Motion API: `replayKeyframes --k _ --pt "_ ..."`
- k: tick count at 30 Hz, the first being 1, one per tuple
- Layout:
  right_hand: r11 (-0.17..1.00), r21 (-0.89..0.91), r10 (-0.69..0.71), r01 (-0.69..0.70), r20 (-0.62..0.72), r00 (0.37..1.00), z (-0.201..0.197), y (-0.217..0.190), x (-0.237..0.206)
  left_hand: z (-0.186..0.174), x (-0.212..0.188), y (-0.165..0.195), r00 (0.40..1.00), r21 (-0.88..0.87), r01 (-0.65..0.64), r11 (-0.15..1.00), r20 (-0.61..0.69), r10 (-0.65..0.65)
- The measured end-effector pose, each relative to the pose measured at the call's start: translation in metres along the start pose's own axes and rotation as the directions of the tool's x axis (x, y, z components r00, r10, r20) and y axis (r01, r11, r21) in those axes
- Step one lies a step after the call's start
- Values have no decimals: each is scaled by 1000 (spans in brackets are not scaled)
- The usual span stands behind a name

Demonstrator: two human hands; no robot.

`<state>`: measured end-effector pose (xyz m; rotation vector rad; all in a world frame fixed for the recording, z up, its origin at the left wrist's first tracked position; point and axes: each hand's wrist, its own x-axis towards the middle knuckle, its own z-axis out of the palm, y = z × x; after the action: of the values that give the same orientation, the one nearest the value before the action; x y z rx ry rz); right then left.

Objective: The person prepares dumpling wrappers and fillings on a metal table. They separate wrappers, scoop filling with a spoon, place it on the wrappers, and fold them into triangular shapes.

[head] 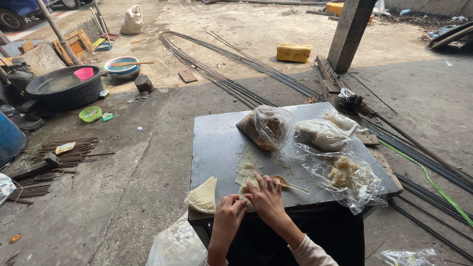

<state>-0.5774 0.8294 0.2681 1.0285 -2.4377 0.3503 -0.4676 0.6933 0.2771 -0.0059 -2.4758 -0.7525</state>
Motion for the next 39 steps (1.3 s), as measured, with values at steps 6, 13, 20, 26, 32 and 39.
replayKeyframes --k 6,13,20,26,32,39 --pt "999 -12 43 -42 91 995 10 12 27 -3 -3 -4 999 -3 13 1000 50 -12" --pt "899 397 155 -186 110 982 2 30 34 1 -3 -3 999 -9 11 1000 38 -11" --pt "817 510 293 -268 32 956 -18 45 46 11 4 -5 999 12 19 1000 34 -20" --pt "848 484 352 -217 -207 913 -28 88 36 13 7 -10 999 -6 -26 1000 25 26" --pt "837 335 470 -433 -36 882 -24 156 27 18 6 -11 1000 -20 -21 1000 22 21" --pt "918 35 393 -396 75 917 -45 151 -18 25 9 -9 998 -9 -54 998 14 55"
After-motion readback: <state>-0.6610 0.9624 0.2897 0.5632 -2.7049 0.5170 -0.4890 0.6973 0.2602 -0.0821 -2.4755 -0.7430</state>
